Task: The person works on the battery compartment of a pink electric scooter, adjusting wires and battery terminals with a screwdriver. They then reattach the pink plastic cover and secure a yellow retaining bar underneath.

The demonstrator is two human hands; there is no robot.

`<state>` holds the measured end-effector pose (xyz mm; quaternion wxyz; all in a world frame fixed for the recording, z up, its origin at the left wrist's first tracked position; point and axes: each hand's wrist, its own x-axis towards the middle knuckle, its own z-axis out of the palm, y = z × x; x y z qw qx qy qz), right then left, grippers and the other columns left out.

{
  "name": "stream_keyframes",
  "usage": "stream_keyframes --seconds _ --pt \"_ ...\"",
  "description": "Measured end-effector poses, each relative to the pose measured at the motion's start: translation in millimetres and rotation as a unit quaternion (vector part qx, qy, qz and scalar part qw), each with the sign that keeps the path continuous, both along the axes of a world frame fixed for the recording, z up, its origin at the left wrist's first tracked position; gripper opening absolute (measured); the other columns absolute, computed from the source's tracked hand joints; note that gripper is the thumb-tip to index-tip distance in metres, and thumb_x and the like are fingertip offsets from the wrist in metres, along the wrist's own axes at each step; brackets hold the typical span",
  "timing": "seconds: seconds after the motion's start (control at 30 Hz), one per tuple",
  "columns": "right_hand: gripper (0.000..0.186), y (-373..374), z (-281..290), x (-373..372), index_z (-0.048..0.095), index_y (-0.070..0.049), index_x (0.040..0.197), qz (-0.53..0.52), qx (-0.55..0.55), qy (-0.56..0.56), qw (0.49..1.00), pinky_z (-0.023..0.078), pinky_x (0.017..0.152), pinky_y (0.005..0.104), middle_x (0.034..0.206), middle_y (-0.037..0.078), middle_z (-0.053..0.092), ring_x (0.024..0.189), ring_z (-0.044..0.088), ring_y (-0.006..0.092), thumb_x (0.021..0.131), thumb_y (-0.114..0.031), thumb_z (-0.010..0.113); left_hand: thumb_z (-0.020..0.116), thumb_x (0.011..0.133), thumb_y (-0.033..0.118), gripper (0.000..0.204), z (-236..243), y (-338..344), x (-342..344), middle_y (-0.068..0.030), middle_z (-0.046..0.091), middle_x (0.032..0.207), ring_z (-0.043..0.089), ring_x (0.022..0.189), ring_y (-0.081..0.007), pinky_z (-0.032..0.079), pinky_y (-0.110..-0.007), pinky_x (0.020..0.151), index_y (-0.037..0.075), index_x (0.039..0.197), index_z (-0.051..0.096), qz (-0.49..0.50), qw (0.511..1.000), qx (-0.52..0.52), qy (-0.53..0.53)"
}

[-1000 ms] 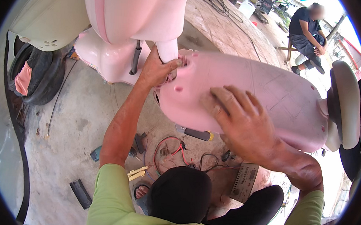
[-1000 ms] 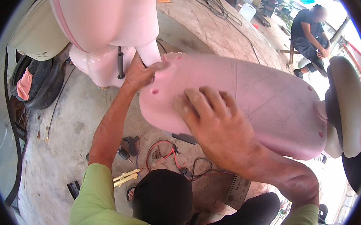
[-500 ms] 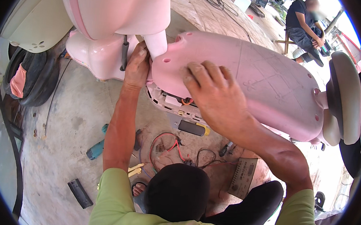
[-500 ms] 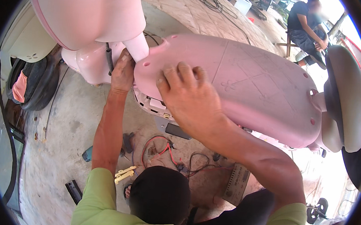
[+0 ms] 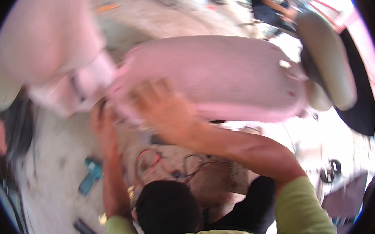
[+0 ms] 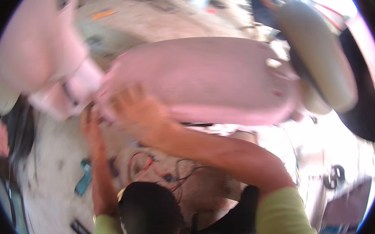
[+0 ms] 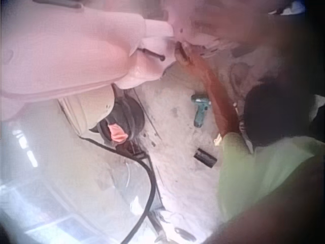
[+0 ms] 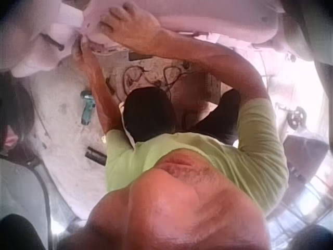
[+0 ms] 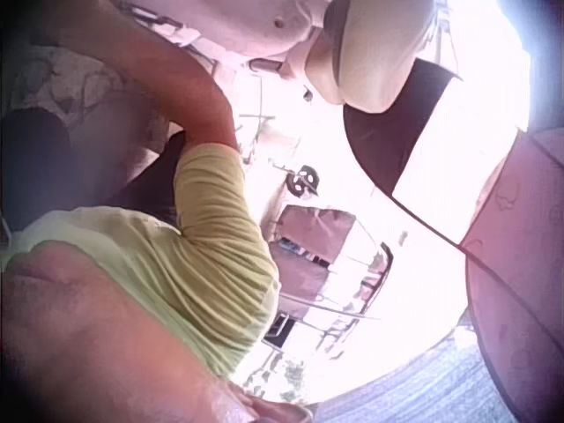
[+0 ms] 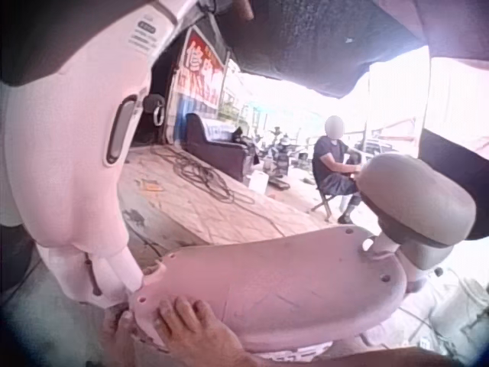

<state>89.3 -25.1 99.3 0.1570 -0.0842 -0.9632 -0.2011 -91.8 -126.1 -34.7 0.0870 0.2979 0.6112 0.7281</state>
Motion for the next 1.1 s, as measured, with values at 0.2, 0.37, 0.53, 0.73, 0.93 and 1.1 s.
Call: stream_keyframes --seconds 0.2,0.37,0.53,0.73,0.93,1.1 --pt "0.050 -11 23 35 0.064 -0.004 0.127 0.102 -0.230 0.163 0.954 0.046 0.104 0.0458 0.130 0.014 0.060 0.125 0.056 0.0292 0.078 -0.011 0.074 0.057 0.105 0.034 0.046 39 -5 5 -0.0088 0.066 0.125 0.063 0.105 -0.0178 0.054 -0.031 0.079 0.000 0.136 0.060 -0.002 0.994 -0.104 -0.041" --pt "0.037 -8 83 200 0.066 -0.003 0.116 0.002 -0.243 0.351 0.904 0.054 0.094 0.0431 0.119 0.015 0.069 0.112 0.066 0.0318 0.081 -0.007 0.077 0.059 0.103 0.045 0.050 33 -16 6 -0.0059 0.069 0.107 0.065 0.094 -0.0157 0.053 -0.029 0.075 0.005 0.132 0.060 -0.062 0.974 -0.122 -0.178" --pt "0.072 26 80 287 0.050 0.006 0.141 -0.246 -0.452 0.577 0.634 0.050 0.101 0.0395 0.134 0.020 0.060 0.123 0.059 0.0270 0.092 -0.041 0.074 0.063 0.100 0.052 0.057 25 -13 -13 -0.0060 0.069 0.105 0.066 0.086 -0.0173 0.054 -0.032 0.074 0.009 0.138 0.057 -0.149 0.935 -0.044 -0.318" --pt "0.093 70 78 291 0.042 0.013 0.145 -0.239 -0.564 0.560 0.558 0.056 0.089 0.0370 0.130 0.025 0.061 0.110 0.065 0.0269 0.089 -0.052 0.077 0.074 0.094 0.052 0.060 35 0 -5 -0.0068 0.068 0.116 0.065 0.102 -0.0175 0.053 -0.031 0.082 0.011 0.136 0.060 -0.142 0.922 -0.031 -0.358" --pt "0.080 77 56 296 0.046 0.008 0.144 -0.212 -0.646 0.482 0.553 0.048 0.065 0.0265 0.108 0.011 0.066 0.083 0.059 0.0124 0.095 -0.050 0.071 0.076 0.095 0.043 0.052 40 2 -19 -0.0059 0.068 0.117 0.065 0.103 -0.0172 0.054 -0.031 0.086 0.009 0.132 0.062 -0.144 0.930 0.025 -0.337" --pt "0.077 78 31 296 0.045 0.005 0.146 -0.180 -0.665 0.506 0.519 0.048 0.066 0.0260 0.111 0.011 0.066 0.086 0.062 0.0134 0.097 -0.050 0.068 0.076 0.095 0.039 0.048 38 5 -20 -0.0042 0.068 0.117 0.065 0.104 -0.0171 0.054 -0.034 0.088 0.011 0.131 0.061 -0.151 0.935 0.023 -0.319"
